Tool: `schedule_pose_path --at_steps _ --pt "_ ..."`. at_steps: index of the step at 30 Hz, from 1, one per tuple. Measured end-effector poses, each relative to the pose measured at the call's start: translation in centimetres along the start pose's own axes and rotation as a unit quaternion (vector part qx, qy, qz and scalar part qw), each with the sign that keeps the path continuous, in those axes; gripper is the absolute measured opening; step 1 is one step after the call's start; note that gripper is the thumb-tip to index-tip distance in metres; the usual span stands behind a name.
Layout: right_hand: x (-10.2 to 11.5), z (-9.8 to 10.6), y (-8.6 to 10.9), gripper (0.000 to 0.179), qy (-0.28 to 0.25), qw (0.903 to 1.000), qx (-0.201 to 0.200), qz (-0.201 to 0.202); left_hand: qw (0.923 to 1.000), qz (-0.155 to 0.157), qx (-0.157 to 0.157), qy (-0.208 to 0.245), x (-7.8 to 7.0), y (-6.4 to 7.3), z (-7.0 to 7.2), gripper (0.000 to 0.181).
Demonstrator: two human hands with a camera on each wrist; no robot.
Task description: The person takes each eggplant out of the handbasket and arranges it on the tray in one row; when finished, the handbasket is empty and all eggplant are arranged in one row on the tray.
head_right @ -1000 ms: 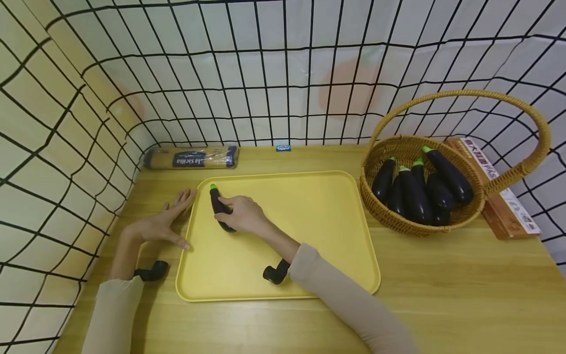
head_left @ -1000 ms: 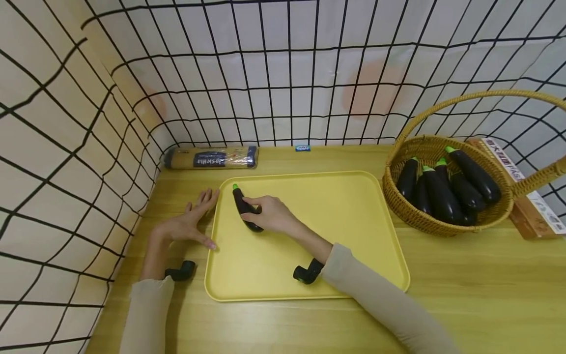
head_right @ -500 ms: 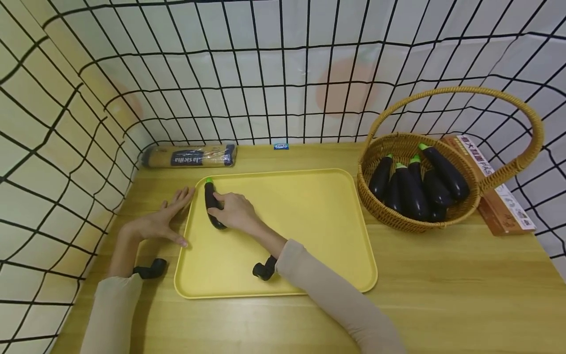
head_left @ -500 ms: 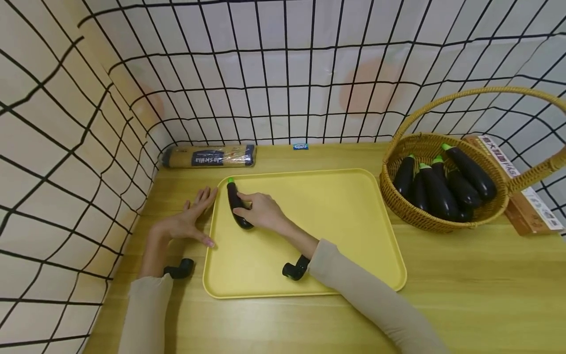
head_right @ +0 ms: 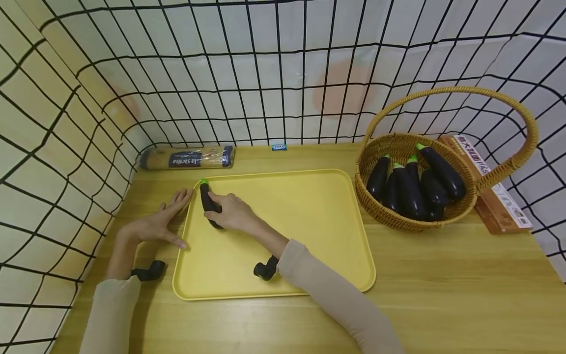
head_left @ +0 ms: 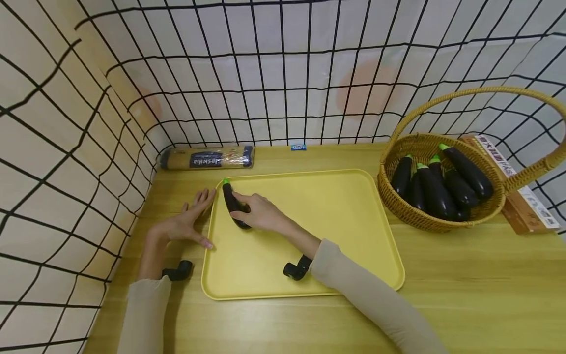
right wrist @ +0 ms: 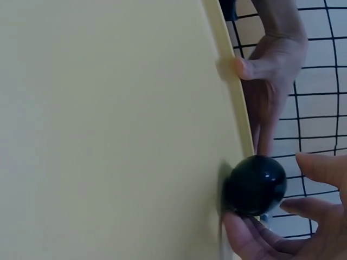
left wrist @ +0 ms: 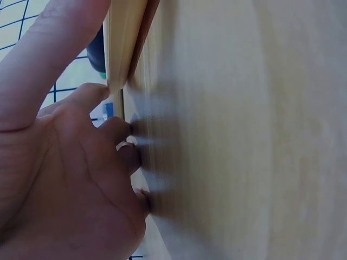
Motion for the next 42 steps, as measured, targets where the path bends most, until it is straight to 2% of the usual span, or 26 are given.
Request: schedule_pose_path --at_steps 3,7,10,16,21,29,37,42 --pt "0.1 0.5 0.6 0.063 -0.003 0.9995 0.026 0.015 1.0 0.003 0.0 -0.002 0.0 0.1 0.0 0.145" --pt "0.1 1.9 2.0 0.065 0.017 0.9991 0.038 -0.002 0.9999 0.004 -0.005 -0.012 -0.1 0.1 0.0 0.144" --pt "0.0 3.5 3.8 0.066 0.03 0.9984 0.044 -0.019 0.9999 -0.005 -0.003 -0.011 -0.3 -0.1 -0.1 0.144" --pt "0.1 7.9 8.3 0.066 0.03 0.9981 0.053 0.005 0.9999 -0.01 0.002 -0.004 -0.3 0.0 -0.5 0.143" --pt "0.6 12.2 12.9 0.065 0.03 0.9994 0.018 0.004 1.0 -0.007 0.0 -0.003 -0.2 0.4 -0.4 0.143" --pt "-1.0 18.1 19.7 0.063 0.07 0.9953 -0.04 -0.054 1.0 -0.007 -0.001 -0.006 -0.1 0.5 -0.2 0.143" --pt "-3.2 21.7 24.4 0.062 0.104 0.9842 -0.098 -0.105 0.9999 -0.006 -0.002 -0.009 0.1 0.4 -0.2 0.144" --pt "-4.8 23.4 26.6 0.068 0.15 0.9715 -0.122 -0.136 0.9999 -0.004 0.0 -0.01 0.1 0.2 -0.2 0.144"
Point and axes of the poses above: each hand's wrist, its own y-axis away from the middle knuckle, its own z-axis out of the back of the hand, x = y × z, the point moved 4 cm from there along -y, towards the middle knuckle, and after that the axes turned 11 degrees about z, right-handed, at the moved point
